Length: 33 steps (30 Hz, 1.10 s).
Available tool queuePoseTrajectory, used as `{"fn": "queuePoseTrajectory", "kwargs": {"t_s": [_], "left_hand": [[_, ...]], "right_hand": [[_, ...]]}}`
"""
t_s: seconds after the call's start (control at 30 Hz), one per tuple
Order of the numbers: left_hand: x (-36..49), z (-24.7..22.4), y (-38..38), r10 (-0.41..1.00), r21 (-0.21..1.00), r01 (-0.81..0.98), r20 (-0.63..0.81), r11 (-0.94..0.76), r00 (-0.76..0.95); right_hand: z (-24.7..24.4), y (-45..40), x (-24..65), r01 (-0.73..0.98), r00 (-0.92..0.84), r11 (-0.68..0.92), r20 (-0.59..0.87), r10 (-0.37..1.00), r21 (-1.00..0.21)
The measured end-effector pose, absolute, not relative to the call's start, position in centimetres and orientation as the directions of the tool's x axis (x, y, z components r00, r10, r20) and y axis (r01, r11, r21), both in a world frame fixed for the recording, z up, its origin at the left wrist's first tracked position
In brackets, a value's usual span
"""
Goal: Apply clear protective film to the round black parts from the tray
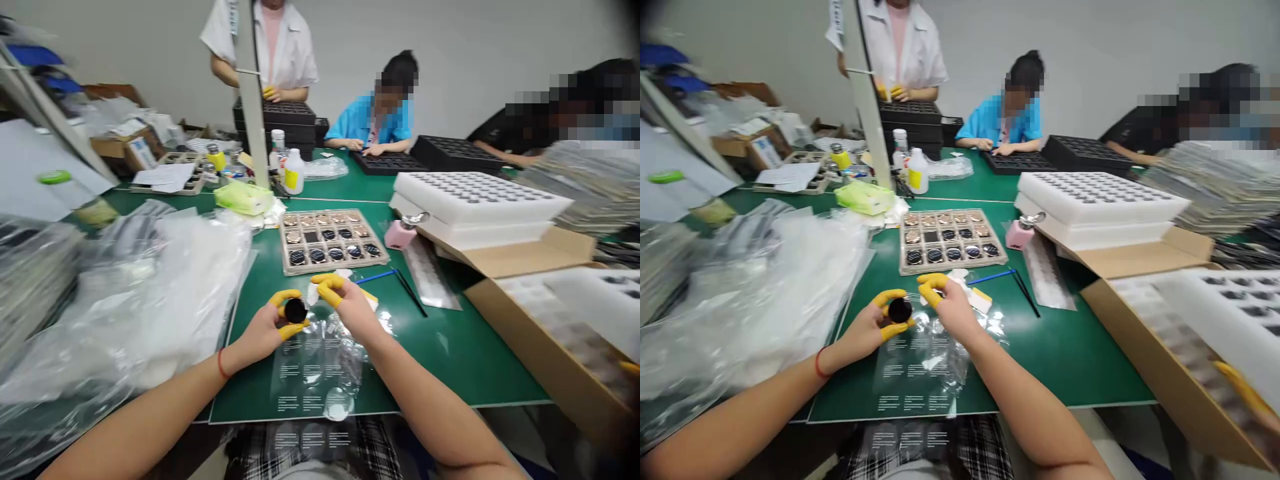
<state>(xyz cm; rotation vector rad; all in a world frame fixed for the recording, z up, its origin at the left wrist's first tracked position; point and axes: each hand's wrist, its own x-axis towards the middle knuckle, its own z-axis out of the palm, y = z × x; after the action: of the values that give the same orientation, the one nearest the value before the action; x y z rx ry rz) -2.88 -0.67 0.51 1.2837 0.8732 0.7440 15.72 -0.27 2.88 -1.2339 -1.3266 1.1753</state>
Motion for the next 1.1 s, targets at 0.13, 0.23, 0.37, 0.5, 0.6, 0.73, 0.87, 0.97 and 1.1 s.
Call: {"fn": "queuePoseTrajectory", "kwargs": {"t_s": [0.13, 0.23, 0.37, 0.5, 0.6, 0.73, 0.87, 0.97, 1.1], "left_hand": [[-2.9, 0.4, -0.8, 0.864, 0.994, -0.034, -0.076, 0.107, 0.497], [-3.0, 0.4, -0.9, 0.859, 0.993, -0.070, -0.049, 0.098, 0.509], [-3.0, 0.5, -1.1, 0.845, 0.994, -0.062, -0.045, 0.092, 0.533], [-2.9, 0.4, -1.1, 0.845, 0.996, -0.038, -0.052, 0.085, 0.532], [-2.9, 0.3, -1.1, 0.850, 0.997, -0.030, -0.048, 0.074, 0.524], [-2.9, 0.1, -1.1, 0.851, 0.998, -0.024, -0.041, 0.063, 0.524], [-2.9, 0.0, -1.1, 0.847, 0.996, -0.052, -0.028, 0.066, 0.530], [-2.9, -0.3, -1.0, 0.844, 0.997, -0.040, -0.036, 0.068, 0.534], [-3.0, -0.4, -1.0, 0.835, 0.999, -0.004, -0.037, 0.047, 0.549]], "right_hand": [[2.6, -0.6, 15.2, 0.133, -0.126, -0.009, -0.026, 0.992, -0.991], [2.3, -0.9, 14.7, 0.163, -0.174, 0.008, -0.020, 0.985, -0.987], [1.8, -1.1, 14.3, 0.168, -0.196, 0.017, -0.016, 0.981, -0.986], [1.7, -1.2, 14.1, 0.184, -0.167, 0.031, 0.000, 0.986, -0.982], [1.7, -1.4, 14.0, 0.222, -0.152, 0.057, 0.024, 0.988, -0.973], [1.8, -1.4, 14.0, 0.232, -0.152, 0.084, 0.050, 0.987, -0.969], [1.7, -1.5, 13.9, 0.215, -0.145, 0.079, 0.049, 0.988, -0.973], [1.7, -1.5, 13.9, 0.210, -0.140, 0.080, 0.052, 0.989, -0.974], [1.7, -1.5, 13.9, 0.209, -0.142, 0.078, 0.049, 0.989, -0.975]]}}
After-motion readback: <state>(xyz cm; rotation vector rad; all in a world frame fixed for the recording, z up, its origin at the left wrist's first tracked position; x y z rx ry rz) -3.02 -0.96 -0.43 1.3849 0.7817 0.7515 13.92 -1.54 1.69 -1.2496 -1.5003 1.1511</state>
